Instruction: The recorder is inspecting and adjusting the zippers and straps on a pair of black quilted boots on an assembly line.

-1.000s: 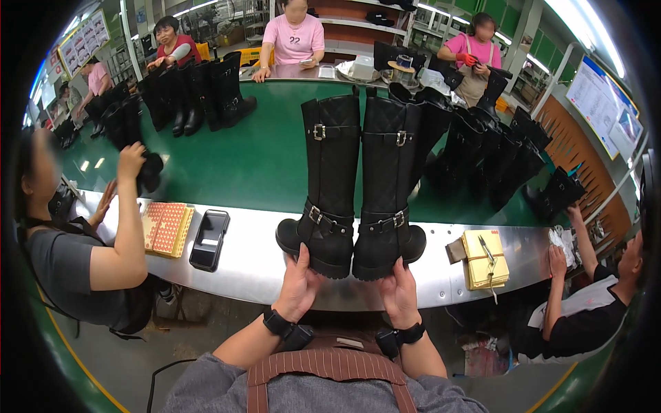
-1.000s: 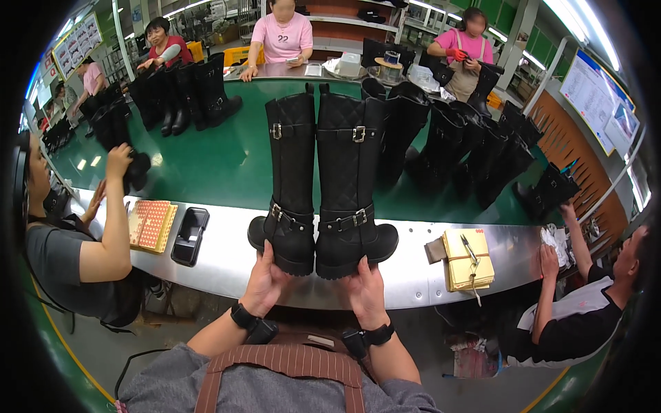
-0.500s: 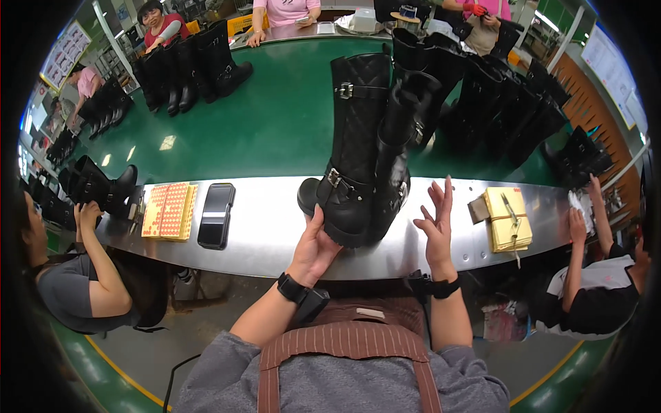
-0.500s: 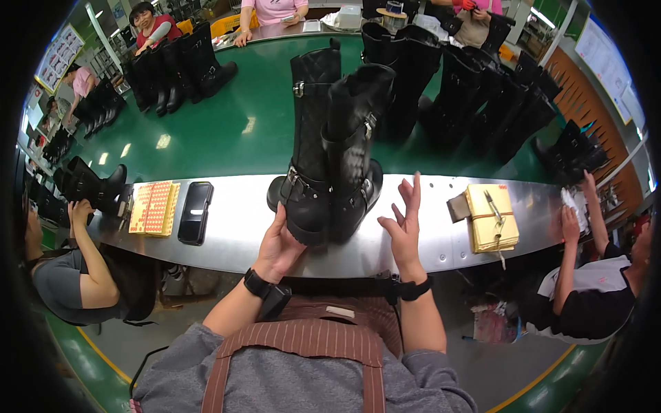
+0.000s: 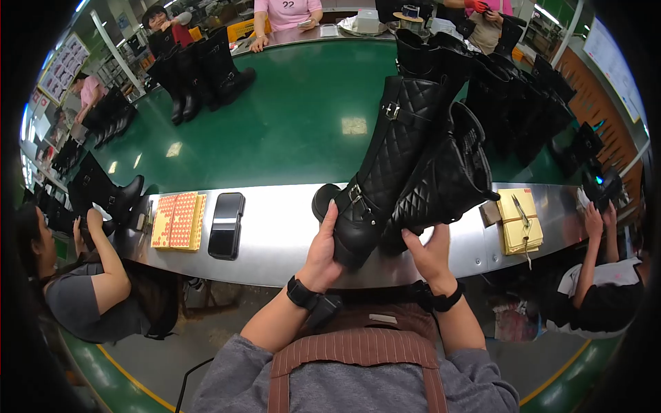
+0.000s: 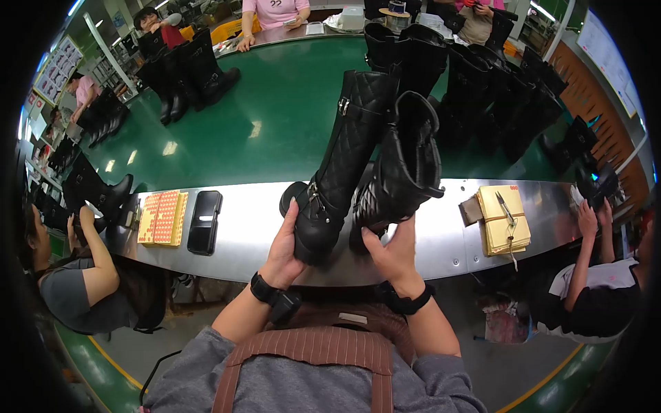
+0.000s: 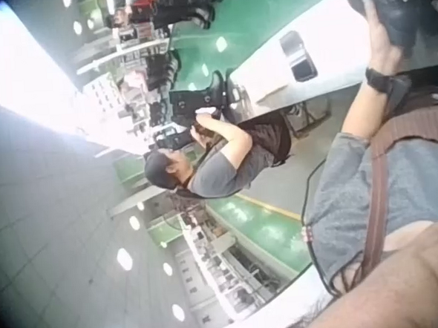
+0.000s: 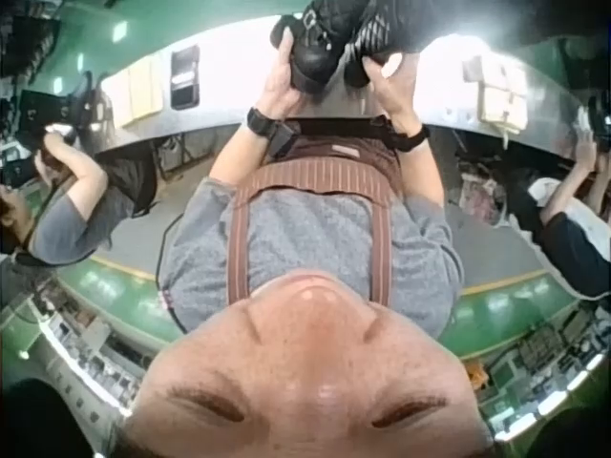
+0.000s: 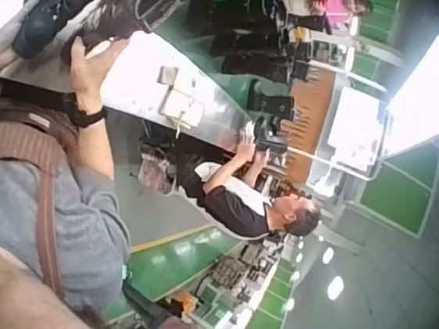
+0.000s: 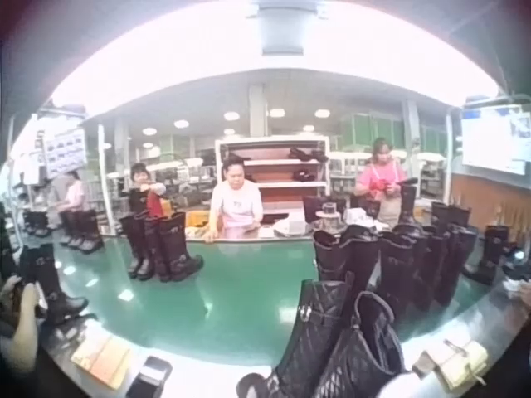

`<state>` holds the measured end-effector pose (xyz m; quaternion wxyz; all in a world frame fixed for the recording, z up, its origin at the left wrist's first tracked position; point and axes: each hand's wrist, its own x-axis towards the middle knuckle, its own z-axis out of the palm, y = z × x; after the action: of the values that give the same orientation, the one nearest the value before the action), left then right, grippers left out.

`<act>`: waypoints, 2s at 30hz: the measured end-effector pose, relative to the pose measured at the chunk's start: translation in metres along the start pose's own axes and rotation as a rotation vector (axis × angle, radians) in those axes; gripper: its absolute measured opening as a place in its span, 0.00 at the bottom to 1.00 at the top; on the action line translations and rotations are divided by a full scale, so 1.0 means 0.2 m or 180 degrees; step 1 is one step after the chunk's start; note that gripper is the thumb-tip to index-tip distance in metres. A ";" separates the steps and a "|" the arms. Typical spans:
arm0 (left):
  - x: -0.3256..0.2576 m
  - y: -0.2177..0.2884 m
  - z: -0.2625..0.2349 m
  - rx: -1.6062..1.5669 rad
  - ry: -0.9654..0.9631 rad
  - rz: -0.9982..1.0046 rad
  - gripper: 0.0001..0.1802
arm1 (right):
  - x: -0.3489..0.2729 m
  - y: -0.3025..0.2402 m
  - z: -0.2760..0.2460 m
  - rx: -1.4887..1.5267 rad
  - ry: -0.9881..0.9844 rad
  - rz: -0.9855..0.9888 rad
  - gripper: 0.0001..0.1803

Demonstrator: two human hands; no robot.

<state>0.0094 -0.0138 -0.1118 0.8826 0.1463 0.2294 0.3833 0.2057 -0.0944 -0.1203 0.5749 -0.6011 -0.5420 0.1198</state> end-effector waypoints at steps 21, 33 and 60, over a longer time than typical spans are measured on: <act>-0.34 0.19 -0.13 0.0148 0.0137 0.1143 0.29 | 0.17 -0.58 0.36 0.1318 -0.1222 0.0329 0.18; -0.36 0.19 -0.09 0.0323 0.0252 0.1651 0.33 | 0.29 -0.64 0.38 0.0228 -0.0314 0.0706 0.28; -0.26 0.23 -0.08 0.0219 0.0289 0.1704 0.30 | 0.17 -0.59 0.21 0.1394 -0.1873 0.0394 0.27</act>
<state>-0.0578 -0.0204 -0.0903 0.7332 0.2143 0.2347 0.6011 0.1251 -0.0733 -0.0201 0.5012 -0.4353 -0.6083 0.4351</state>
